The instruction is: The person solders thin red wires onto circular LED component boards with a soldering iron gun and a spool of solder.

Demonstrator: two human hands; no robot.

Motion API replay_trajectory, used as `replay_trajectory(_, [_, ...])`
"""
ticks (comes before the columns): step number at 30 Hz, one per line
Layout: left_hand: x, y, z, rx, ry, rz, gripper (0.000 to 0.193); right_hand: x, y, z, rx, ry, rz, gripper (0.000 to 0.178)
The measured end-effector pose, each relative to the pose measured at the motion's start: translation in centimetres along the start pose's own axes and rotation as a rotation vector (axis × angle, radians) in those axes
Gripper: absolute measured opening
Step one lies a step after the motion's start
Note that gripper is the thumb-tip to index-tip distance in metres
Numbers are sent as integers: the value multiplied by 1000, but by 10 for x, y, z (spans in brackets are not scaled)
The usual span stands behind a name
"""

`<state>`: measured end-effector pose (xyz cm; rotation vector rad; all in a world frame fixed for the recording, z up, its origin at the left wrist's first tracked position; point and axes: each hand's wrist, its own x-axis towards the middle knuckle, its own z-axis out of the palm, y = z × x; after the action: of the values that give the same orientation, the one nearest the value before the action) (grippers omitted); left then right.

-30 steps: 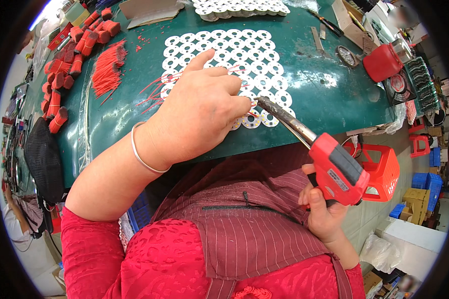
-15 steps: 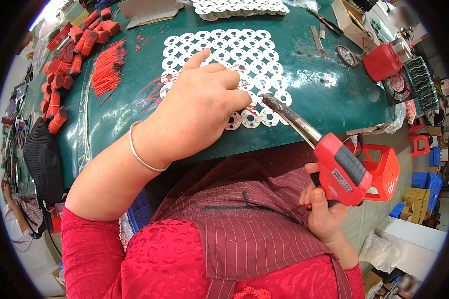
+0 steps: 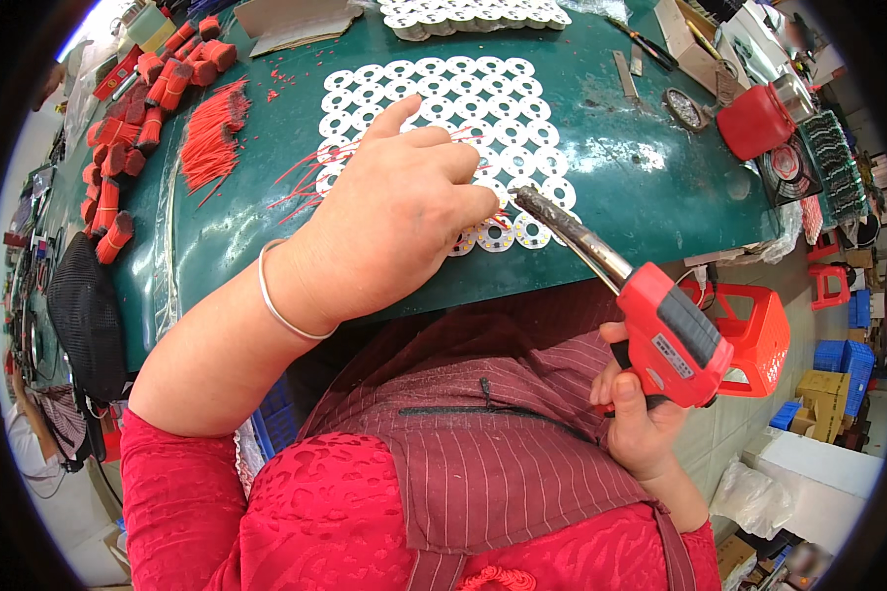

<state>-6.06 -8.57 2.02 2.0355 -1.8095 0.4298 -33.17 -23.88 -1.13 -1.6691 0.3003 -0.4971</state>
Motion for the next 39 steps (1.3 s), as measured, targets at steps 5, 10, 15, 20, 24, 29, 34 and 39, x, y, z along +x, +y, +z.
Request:
replay_trajectory(5, [0,0,0,3,6,-5,14,-1,1,0,2,4,6,44])
replay_trajectory(10, [0,0,1,-5,0,-3,13,0,0,1,-5,-8,9,42])
replay_trajectory(15, [0,-1,-1,-13,0,-2,13,-3,4,-2,-3,-10,13,39])
replay_trajectory(20, [1,-1,-2,-19,2,-3,14,-5,6,-5,-12,-48,33,38])
replay_trajectory(24, [1,-1,-2,-34,1,-4,14,0,0,3,-9,-6,-1,39])
replay_trajectory(29, [1,-1,-2,-26,-3,-1,13,0,-2,5,89,41,15,34])
replay_trajectory(34, [1,-1,-2,-20,-3,-5,12,-2,0,1,30,29,21,25])
replay_trajectory(39, [1,-1,-1,-25,2,-4,13,-2,1,-1,-14,-7,6,22])
